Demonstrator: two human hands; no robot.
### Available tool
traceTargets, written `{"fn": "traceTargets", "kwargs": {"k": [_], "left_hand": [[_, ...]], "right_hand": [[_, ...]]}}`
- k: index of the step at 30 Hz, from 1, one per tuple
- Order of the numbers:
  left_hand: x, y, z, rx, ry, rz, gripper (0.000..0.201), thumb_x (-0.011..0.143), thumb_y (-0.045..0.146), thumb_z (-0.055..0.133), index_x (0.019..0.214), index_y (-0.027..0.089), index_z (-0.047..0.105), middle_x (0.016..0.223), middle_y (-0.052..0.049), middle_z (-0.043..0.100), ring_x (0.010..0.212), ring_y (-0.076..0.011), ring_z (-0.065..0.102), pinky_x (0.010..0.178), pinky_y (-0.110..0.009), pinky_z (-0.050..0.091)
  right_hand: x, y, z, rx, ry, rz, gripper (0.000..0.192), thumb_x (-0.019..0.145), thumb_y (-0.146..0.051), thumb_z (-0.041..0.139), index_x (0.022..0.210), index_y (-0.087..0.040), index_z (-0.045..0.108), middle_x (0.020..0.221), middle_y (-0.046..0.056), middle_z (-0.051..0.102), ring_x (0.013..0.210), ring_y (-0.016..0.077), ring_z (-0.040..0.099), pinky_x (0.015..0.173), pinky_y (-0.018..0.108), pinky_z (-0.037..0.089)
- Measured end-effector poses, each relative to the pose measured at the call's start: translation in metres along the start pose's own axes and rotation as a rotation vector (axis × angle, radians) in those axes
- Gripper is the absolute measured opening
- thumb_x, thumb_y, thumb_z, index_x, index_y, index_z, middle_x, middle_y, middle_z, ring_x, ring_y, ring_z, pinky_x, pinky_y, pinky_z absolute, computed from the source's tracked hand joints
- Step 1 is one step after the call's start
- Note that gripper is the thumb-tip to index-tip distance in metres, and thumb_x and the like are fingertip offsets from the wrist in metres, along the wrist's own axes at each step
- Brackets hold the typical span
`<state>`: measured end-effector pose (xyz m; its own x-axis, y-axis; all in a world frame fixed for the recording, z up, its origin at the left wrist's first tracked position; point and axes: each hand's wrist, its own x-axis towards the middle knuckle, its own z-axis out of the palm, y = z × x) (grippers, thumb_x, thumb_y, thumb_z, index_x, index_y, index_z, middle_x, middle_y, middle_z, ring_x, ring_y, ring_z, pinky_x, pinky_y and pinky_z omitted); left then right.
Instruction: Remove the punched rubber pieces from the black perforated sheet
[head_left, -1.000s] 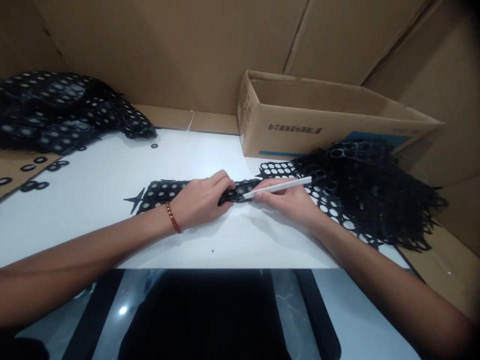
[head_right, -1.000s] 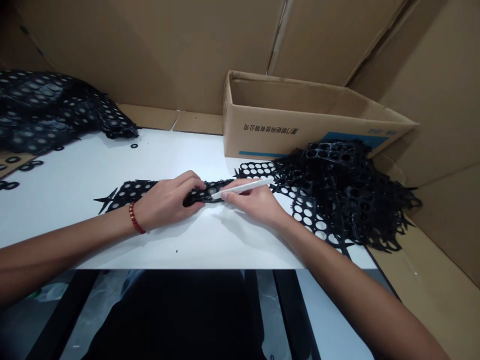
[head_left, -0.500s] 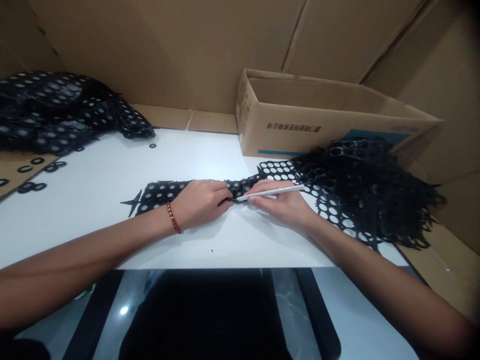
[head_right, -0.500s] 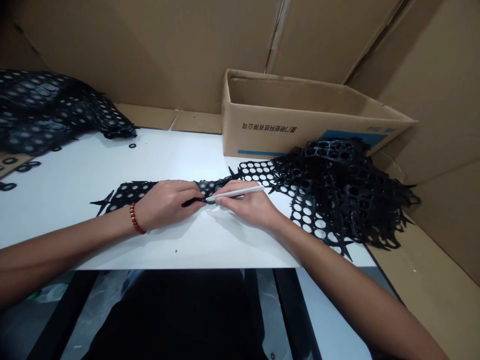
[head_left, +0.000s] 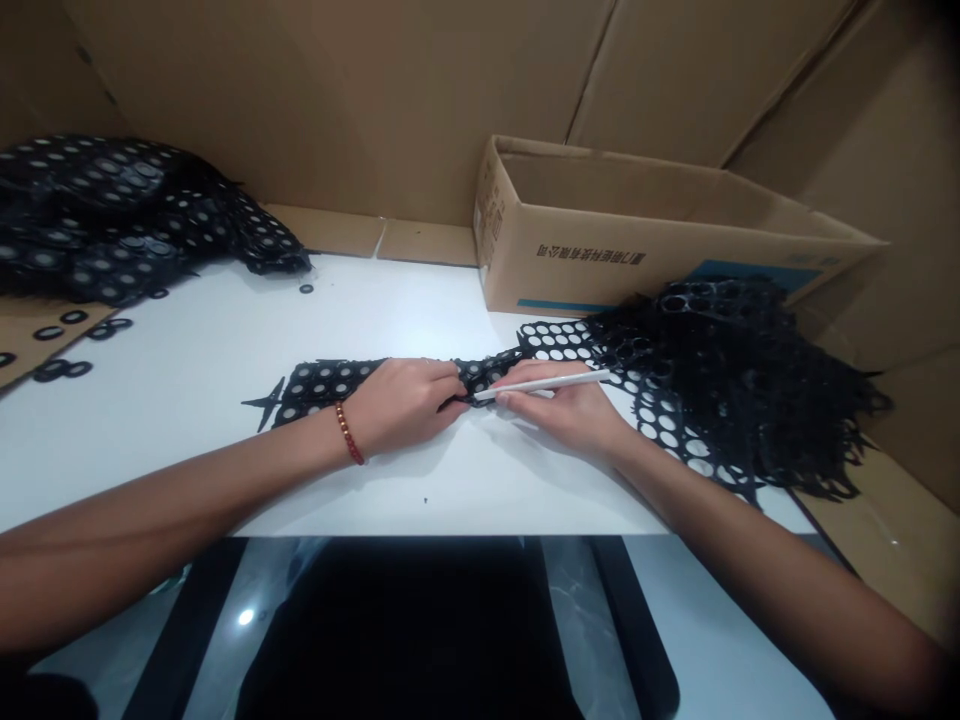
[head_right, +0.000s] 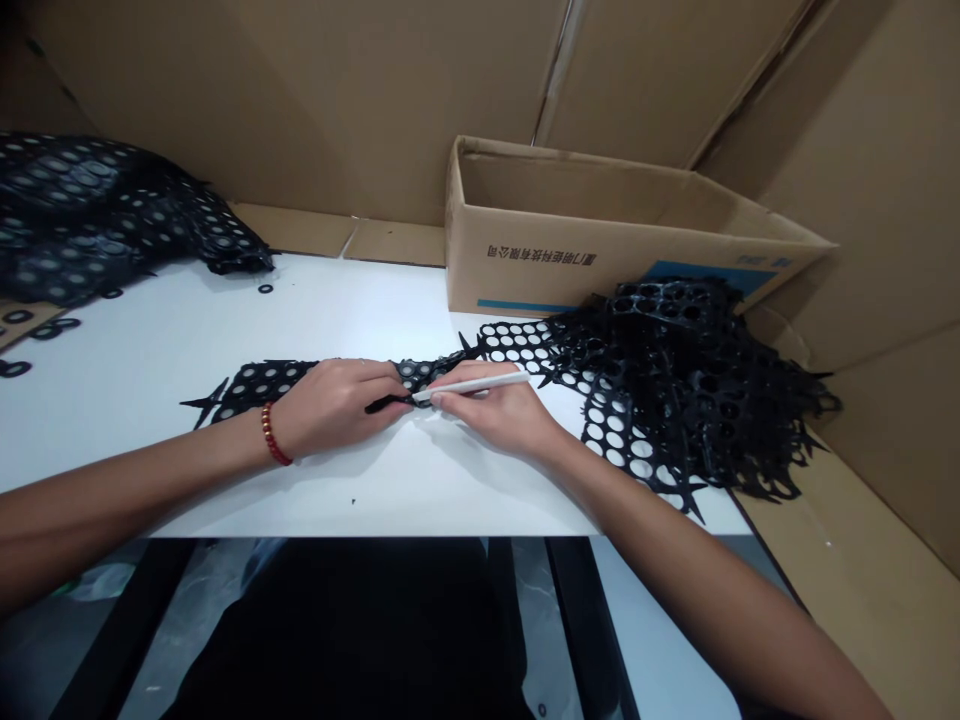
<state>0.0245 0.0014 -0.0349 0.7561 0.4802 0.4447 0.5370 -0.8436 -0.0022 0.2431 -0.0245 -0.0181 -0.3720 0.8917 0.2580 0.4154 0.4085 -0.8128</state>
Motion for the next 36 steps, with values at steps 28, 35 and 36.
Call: {"fn": "traceTargets", "kwargs": {"k": [28,35,36], "left_hand": [[0.0005,0.0006,-0.0019,-0.014,-0.008,-0.007,0.022,0.089,0.027,0.05,0.083,0.014,0.067,0.08,-0.004,0.068,0.067,-0.0149,0.062,0.056,-0.027,0.047],[0.0001,0.0003,-0.0019,0.014,-0.033,0.024,0.027,0.092,0.027,0.046,0.083,0.013,0.067,0.079,-0.005,0.067,0.068,-0.0151,0.062,0.058,-0.026,0.047],[-0.0001,0.0004,-0.0017,0.022,-0.038,0.027,0.027,0.092,0.027,0.045,0.083,0.013,0.067,0.079,-0.005,0.067,0.068,-0.015,0.062,0.058,-0.026,0.047]], "right_hand": [[-0.0008,0.0012,0.0001,-0.024,0.01,-0.006,0.015,0.082,-0.026,0.064,0.087,-0.015,0.072,0.089,0.005,0.065,0.081,0.0128,0.062,0.07,0.021,0.052],[-0.002,0.0031,-0.0011,-0.077,-0.027,-0.123,0.014,0.084,-0.023,0.062,0.089,-0.014,0.072,0.088,0.004,0.064,0.081,0.0118,0.061,0.07,0.021,0.05],[-0.0022,0.0033,-0.0014,-0.089,-0.034,-0.143,0.014,0.085,-0.023,0.061,0.089,-0.014,0.071,0.088,0.004,0.064,0.08,0.0115,0.061,0.07,0.021,0.049]]}}
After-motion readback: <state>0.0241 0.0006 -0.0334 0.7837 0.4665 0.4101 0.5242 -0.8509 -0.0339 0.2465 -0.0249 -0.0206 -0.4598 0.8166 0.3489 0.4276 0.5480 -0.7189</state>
